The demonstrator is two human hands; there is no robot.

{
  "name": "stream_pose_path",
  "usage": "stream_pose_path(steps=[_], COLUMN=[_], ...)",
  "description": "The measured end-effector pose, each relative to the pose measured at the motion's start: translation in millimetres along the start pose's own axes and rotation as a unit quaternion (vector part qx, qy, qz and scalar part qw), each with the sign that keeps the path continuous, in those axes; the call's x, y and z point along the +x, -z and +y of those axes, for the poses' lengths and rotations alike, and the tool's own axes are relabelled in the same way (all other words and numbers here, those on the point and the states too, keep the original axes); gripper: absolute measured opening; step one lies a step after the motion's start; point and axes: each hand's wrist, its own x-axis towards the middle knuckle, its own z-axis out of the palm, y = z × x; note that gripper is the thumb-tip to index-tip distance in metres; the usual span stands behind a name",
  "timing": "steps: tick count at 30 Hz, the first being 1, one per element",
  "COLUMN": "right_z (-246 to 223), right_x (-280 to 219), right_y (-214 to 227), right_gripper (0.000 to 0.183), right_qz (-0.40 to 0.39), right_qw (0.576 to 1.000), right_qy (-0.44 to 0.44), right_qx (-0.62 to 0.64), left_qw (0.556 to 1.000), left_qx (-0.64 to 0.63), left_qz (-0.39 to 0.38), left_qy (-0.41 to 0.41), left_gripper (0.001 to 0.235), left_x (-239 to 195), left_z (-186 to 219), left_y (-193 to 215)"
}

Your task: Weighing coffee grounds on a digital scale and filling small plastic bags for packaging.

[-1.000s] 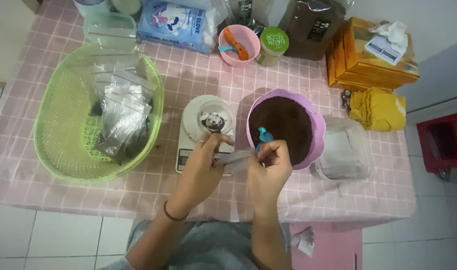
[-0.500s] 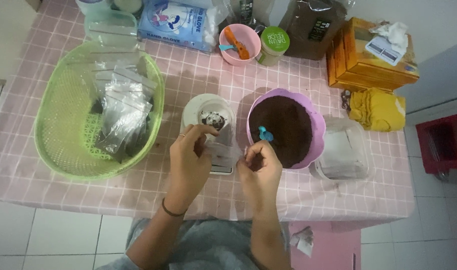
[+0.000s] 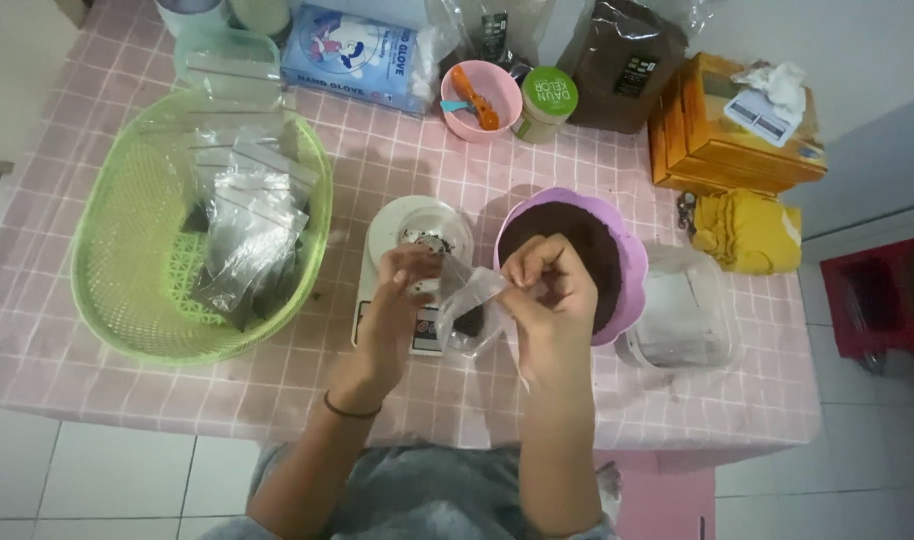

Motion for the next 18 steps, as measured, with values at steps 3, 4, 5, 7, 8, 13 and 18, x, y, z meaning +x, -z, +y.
stream_pose_path(steps=[3, 4, 5, 7, 8, 13, 18], right_z=[0.3, 1.3, 2.2, 7.0, 10.8, -3.5, 0.4], right_x=[2.7, 3.4, 3.8, 5.1, 5.9, 10.7, 8.1], right_y=[-1.2, -1.1, -0.6, 3.8, 7.7, 7.7, 4.4], right_gripper=[0.034, 0.034, 0.032, 0.030, 0.029, 0.023, 0.028], right_qz=[-0.007, -0.009, 0.003, 0.016, 0.030, -0.020, -0.207], right_qw=[0.997, 0.997, 0.997, 0.995, 0.995, 0.950, 0.911], right_qy=[-0.051, -0.051, -0.073, -0.094, -0.066, 0.110, 0.115], right_qx=[0.064, 0.064, 0.027, -0.010, -0.067, -0.292, -0.337], left_qw=[0.966, 0.966, 0.968, 0.963, 0.958, 0.978, 0.984], left_qx=[-0.208, -0.208, -0.214, -0.218, -0.226, -0.148, -0.095], left_qz=[0.043, 0.044, -0.042, -0.128, -0.154, -0.141, -0.145], left_qy=[0.147, 0.146, 0.122, 0.097, 0.088, 0.042, 0.049], left_gripper=[0.105, 0.105, 0.092, 0.081, 0.075, 0.077, 0.085], left_x=[-6.3, -3.1, 0.0, 4.2, 5.2, 4.7, 5.3], left_z=[32.1, 13.2, -6.1, -24.4, -23.4, -8.8, 7.0], left_y=[-32.8, -16.9, -1.2, 16.2, 18.0, 22.6, 24.7])
